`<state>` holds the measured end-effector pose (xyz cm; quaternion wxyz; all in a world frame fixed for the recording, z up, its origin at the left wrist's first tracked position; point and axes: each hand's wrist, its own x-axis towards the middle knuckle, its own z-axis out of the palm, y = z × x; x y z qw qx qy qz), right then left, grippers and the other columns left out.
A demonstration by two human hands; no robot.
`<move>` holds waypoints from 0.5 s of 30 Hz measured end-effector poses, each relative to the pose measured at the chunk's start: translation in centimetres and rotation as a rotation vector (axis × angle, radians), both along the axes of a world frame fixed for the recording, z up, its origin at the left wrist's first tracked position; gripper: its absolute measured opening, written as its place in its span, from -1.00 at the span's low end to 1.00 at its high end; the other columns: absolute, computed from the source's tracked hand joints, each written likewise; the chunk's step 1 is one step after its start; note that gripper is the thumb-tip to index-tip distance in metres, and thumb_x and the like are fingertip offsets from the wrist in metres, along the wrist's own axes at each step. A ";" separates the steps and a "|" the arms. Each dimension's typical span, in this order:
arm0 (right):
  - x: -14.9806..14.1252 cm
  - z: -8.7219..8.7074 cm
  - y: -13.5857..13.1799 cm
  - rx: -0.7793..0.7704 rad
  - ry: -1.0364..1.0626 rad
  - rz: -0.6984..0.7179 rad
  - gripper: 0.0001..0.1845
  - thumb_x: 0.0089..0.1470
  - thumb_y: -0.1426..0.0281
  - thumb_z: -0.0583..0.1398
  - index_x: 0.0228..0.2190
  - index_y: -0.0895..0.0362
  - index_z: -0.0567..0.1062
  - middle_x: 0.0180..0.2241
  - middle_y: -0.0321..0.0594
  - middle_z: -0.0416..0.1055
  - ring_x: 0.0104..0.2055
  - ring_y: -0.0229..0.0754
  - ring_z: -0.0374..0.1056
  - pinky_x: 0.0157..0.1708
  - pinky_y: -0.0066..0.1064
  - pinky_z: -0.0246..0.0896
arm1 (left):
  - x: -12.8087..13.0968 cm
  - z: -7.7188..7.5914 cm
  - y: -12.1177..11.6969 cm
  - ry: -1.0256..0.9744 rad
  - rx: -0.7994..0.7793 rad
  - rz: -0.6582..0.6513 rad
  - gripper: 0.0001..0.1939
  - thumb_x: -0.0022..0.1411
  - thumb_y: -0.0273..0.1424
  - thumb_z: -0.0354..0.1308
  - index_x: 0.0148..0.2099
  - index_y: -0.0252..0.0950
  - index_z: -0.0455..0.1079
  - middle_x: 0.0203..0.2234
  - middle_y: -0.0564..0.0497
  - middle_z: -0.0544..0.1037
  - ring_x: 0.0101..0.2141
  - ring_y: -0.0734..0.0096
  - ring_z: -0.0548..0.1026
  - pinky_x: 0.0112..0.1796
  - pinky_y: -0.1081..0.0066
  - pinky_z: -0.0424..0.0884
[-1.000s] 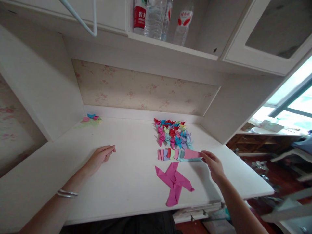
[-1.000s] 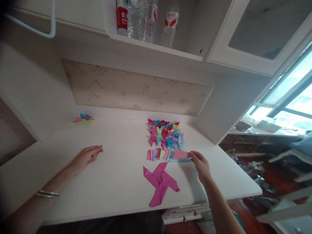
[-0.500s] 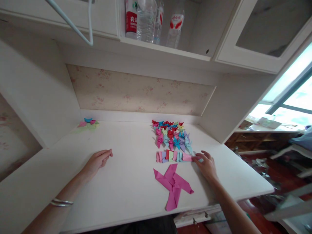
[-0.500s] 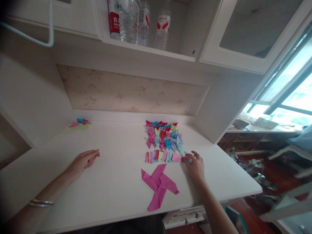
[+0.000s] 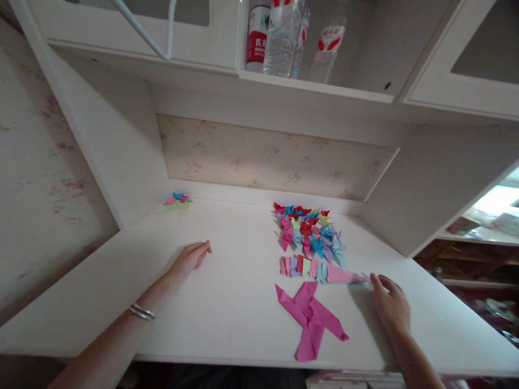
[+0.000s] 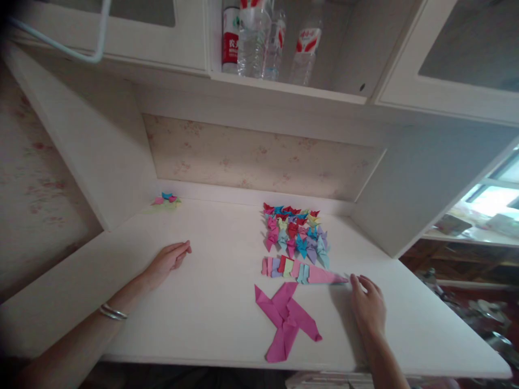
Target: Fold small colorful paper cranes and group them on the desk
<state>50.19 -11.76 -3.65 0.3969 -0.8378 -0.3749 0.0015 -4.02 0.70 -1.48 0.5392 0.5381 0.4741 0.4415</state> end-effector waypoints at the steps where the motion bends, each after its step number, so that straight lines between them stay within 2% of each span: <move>1: -0.1 0.1 -0.1 -0.026 0.002 0.007 -0.34 -0.01 -0.04 0.01 -0.20 0.25 0.53 0.01 0.09 0.36 -0.15 0.08 0.36 -0.03 -0.15 0.16 | -0.2 -0.1 0.2 0.016 -0.006 -0.019 -0.56 0.13 0.02 0.10 -0.40 -0.30 0.33 -0.70 0.25 0.06 -0.72 0.65 -0.03 -0.65 0.51 -0.12; 3: -0.3 0.4 -0.3 -0.072 -0.011 0.016 -0.35 -0.01 -0.03 0.00 -0.20 0.23 0.53 -0.01 0.07 0.38 -0.10 0.11 0.35 -0.01 -0.13 0.15 | -0.7 -0.2 1.0 0.122 0.000 -0.053 -0.55 0.15 0.04 0.04 -0.36 -0.29 0.35 -0.68 0.22 0.15 -0.72 0.63 0.04 -0.66 0.51 -0.06; 6: -0.7 0.8 -0.4 -0.113 0.008 0.006 -0.36 -0.01 -0.02 -0.01 -0.16 0.19 0.52 -0.01 0.04 0.40 -0.04 0.15 0.32 0.00 -0.12 0.13 | -2.1 -0.2 3.7 0.607 0.150 -0.013 -0.49 0.21 0.03 -0.12 -0.32 -0.28 0.42 -0.64 0.12 0.33 -0.67 0.52 0.25 -0.61 0.47 0.16; 7: -0.8 1.0 -0.4 -0.129 0.026 -0.004 -0.35 -0.01 -0.02 -0.01 -0.13 0.18 0.51 -0.01 0.04 0.40 -0.03 0.15 0.31 0.00 -0.13 0.13 | -2.7 -0.2 5.0 0.795 0.224 0.013 -0.48 0.23 0.00 -0.16 -0.31 -0.28 0.44 -0.60 0.07 0.40 -0.61 0.46 0.34 -0.54 0.45 0.24; 9: -1.1 1.3 -0.4 -0.168 0.062 -0.031 -0.36 0.01 -0.03 -0.01 -0.10 0.16 0.50 0.01 0.03 0.39 -0.03 0.15 0.32 -0.01 -0.14 0.13 | -4.2 0.1 8.0 0.990 0.300 0.042 -0.52 0.23 -0.07 -0.14 -0.29 -0.28 0.48 -0.43 -0.01 0.52 -0.38 0.33 0.47 -0.34 0.41 0.35; 12: -1.2 1.7 -0.5 -0.211 0.095 -0.062 -0.37 0.03 -0.04 -0.02 -0.09 0.11 0.49 0.03 0.00 0.38 0.00 0.15 0.31 -0.01 -0.16 0.13 | -6.6 0.7 12.2 1.160 0.329 0.063 -0.58 0.19 -0.18 -0.10 -0.20 -0.32 0.50 -0.23 -0.11 0.53 -0.15 0.21 0.45 -0.11 0.35 0.32; 15: -1.1 1.6 -0.4 -0.233 0.110 -0.070 -0.38 0.02 -0.05 -0.02 -0.10 0.09 0.49 0.02 -0.02 0.39 0.01 0.14 0.30 0.00 -0.17 0.13 | -8.6 0.9 15.4 1.325 0.311 0.096 -0.55 0.18 -0.23 -0.08 -0.06 -0.37 0.48 -0.08 -0.19 0.48 0.02 0.13 0.36 0.04 0.29 0.23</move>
